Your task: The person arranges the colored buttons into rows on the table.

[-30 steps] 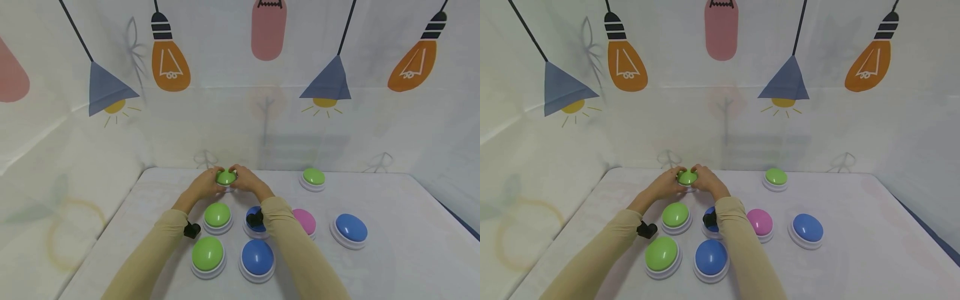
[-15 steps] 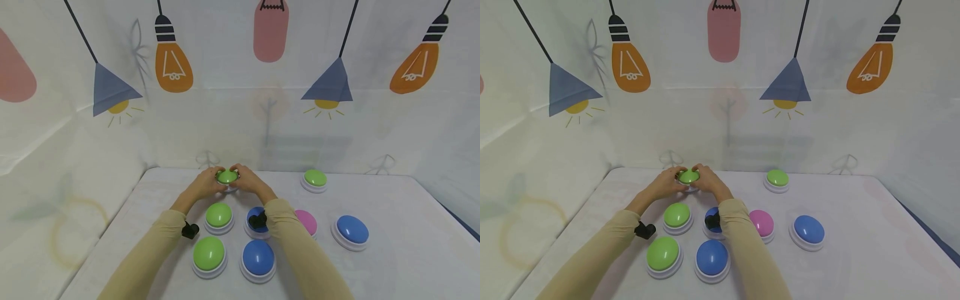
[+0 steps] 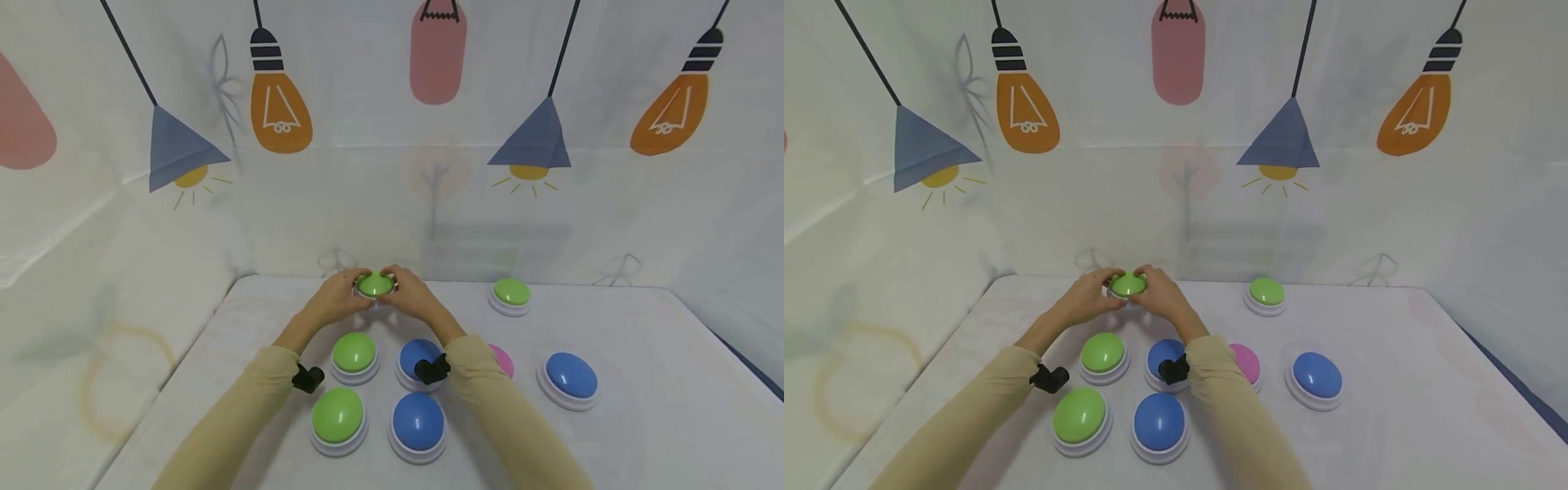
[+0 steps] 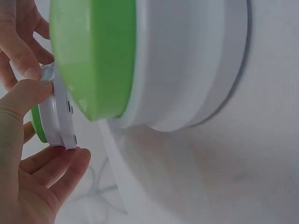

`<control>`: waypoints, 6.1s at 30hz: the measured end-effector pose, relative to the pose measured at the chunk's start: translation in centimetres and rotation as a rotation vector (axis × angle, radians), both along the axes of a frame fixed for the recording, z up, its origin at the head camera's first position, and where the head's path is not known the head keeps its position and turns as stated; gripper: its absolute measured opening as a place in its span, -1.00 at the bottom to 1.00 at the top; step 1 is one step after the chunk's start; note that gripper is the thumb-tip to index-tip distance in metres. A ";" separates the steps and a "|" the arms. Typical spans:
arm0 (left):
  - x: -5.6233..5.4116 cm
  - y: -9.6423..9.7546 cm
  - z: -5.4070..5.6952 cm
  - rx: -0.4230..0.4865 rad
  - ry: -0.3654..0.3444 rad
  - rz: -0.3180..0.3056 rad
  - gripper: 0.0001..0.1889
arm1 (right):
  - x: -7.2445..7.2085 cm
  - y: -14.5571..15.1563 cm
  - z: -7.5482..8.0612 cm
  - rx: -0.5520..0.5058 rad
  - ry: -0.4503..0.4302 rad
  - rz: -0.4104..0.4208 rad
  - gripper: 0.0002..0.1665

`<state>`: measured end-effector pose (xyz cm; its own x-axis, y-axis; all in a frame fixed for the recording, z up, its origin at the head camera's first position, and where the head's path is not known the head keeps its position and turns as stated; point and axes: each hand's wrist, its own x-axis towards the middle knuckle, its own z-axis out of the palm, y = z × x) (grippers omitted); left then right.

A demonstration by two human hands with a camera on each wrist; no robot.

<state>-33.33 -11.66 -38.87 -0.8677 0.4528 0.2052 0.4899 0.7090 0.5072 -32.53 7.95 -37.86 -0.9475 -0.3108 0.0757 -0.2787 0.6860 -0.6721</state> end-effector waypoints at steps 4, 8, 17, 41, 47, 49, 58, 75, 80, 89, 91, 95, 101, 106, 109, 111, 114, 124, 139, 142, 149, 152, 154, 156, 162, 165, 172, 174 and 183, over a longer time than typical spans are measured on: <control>0.9 0.2 0.3 0.018 0.016 -0.004 -0.34 | 1.0 0.6 0.4 -0.009 0.023 0.004 -0.34; 1.9 0.5 0.7 0.033 0.036 -0.007 -0.34 | 2.2 1.1 0.8 -0.014 0.046 0.001 -0.35; 4.5 1.1 2.1 0.068 0.100 -0.048 -0.36 | 5.6 2.5 1.7 -0.061 0.115 -0.034 -0.37; 11.7 4.7 3.2 0.132 0.268 -0.138 -0.36 | 14.4 6.8 2.8 -0.028 0.223 -0.110 -0.34; 13.1 6.0 3.0 0.122 0.284 -0.173 -0.35 | 15.9 8.6 2.1 -0.057 0.221 -0.106 -0.36; 13.6 6.5 2.9 0.117 0.285 -0.192 -0.36 | 16.4 9.2 1.9 -0.067 0.221 -0.110 -0.35; 15.6 9.0 2.7 0.091 0.238 -0.217 -0.34 | 19.2 11.8 1.8 -0.090 0.204 -0.121 -0.38; 17.5 12.4 0.6 0.001 0.262 -0.302 -0.39 | 22.4 15.1 0.2 -0.038 0.194 -0.129 -0.41; 18.1 13.3 -0.2 -0.010 0.310 -0.313 -0.38 | 22.9 16.0 0.0 0.003 0.151 -0.127 -0.38; 19.0 14.7 -1.7 -0.072 0.381 -0.337 -0.38 | 23.1 17.8 -0.9 0.105 0.013 -0.025 -0.33; 19.3 14.9 -1.8 -0.094 0.366 -0.338 -0.38 | 23.0 18.1 -1.2 0.116 -0.005 0.003 -0.33; 19.7 15.1 -1.7 -0.135 0.288 -0.350 -0.40 | 22.8 18.4 -1.6 0.100 -0.085 0.030 -0.31; 20.0 15.1 -1.7 -0.181 0.157 -0.377 -0.41 | 22.8 18.3 -2.0 0.065 -0.235 0.026 -0.30; 20.1 15.0 -1.8 -0.214 0.116 -0.385 -0.42 | 22.7 18.3 -2.3 0.123 -0.227 0.052 -0.32; 20.0 15.0 -1.7 -0.232 0.108 -0.379 -0.44 | 22.6 18.3 -2.2 0.169 -0.203 0.065 -0.33; 20.0 15.0 -1.7 -0.235 0.101 -0.376 -0.45 | 22.5 18.3 -2.3 0.198 -0.178 0.072 -0.34; 20.0 14.9 -1.7 -0.238 0.102 -0.372 -0.45 | 22.5 18.2 -2.4 0.224 -0.151 0.075 -0.33; 20.0 14.4 -1.6 -0.263 0.110 -0.392 -0.41 | 22.5 17.8 -2.8 0.262 -0.134 0.074 -0.27; 19.9 14.1 -1.6 -0.243 0.091 -0.404 -0.43 | 22.9 17.6 -2.3 0.194 -0.236 0.029 -0.13; 19.8 14.1 -1.6 -0.240 0.089 -0.405 -0.44 | 22.9 17.6 -2.3 0.194 -0.244 0.021 -0.12; 19.8 14.1 -1.7 -0.223 0.113 -0.408 -0.45 | 22.9 17.6 -2.1 0.243 -0.178 0.041 -0.13; 19.7 14.1 -1.7 -0.226 0.106 -0.404 -0.45 | 22.9 17.6 -2.0 0.261 -0.164 0.035 -0.13; 19.6 14.1 -1.6 -0.229 0.090 -0.404 -0.45 | 22.8 17.6 -1.9 0.257 -0.183 0.016 -0.13; 19.6 14.1 -1.5 -0.231 0.075 -0.404 -0.46 | 22.7 17.5 -1.7 0.242 -0.215 -0.009 -0.12; 19.4 14.1 -1.5 -0.229 0.082 -0.415 -0.48 | 22.4 17.4 -1.3 0.206 -0.276 -0.064 -0.10; 19.2 14.1 -1.4 -0.212 0.077 -0.418 -0.49 | 22.3 17.5 -1.2 0.200 -0.284 -0.081 -0.10; 18.8 14.0 -1.0 -0.180 0.045 -0.389 -0.44 | 22.1 17.9 -0.9 0.184 -0.243 -0.118 -0.14; 18.6 14.0 -0.8 -0.171 0.033 -0.384 -0.44 | 22.2 18.0 -0.7 0.173 -0.221 -0.124 -0.15; 17.3 14.6 0.9 -0.212 0.121 -0.386 -0.45 | 21.8 18.8 0.3 0.169 0.163 -0.071 -0.30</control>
<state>-16.03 2.91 -38.00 -0.6028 0.7811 0.1628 0.7855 0.5451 0.2932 -10.71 26.79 -37.58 -0.9469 -0.2655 0.1814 -0.3212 0.8067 -0.4960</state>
